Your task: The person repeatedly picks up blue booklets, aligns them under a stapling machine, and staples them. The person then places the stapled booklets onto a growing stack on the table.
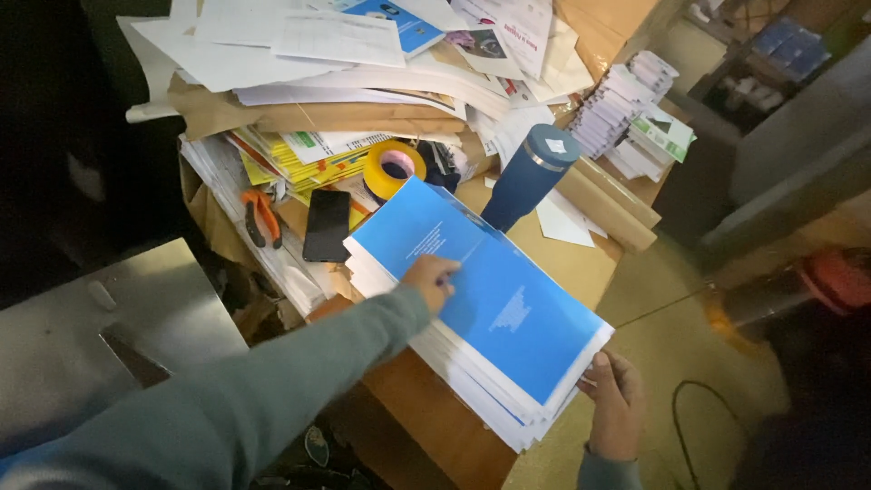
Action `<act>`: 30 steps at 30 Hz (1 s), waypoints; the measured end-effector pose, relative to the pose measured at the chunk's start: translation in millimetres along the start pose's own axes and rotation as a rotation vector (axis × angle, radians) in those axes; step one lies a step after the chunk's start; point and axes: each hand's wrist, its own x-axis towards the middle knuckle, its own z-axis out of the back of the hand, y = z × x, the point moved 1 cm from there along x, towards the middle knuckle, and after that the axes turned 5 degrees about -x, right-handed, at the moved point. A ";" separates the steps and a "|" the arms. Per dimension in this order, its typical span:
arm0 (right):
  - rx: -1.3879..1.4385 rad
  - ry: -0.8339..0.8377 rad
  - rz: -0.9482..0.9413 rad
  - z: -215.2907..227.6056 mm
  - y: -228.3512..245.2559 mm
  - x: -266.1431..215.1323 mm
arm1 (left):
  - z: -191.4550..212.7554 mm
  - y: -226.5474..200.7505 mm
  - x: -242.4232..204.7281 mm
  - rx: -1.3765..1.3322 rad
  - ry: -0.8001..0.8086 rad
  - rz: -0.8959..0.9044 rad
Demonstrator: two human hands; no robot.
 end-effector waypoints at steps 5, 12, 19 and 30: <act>0.060 0.078 -0.014 4.6 -11.2 3.8 | -41.7 31.6 7.0 -0.150 0.099 -0.046; -0.102 -0.133 0.479 48.6 -5.9 4.3 | -25.9 -32.4 -24.1 0.385 -0.038 -0.674; -0.142 0.157 0.592 52.1 99.9 -49.1 | 12.6 -40.1 -69.6 0.356 0.113 -0.992; -0.233 0.394 -0.150 -119.3 -17.7 -101.3 | 41.5 151.5 -62.4 -0.291 -0.030 -0.547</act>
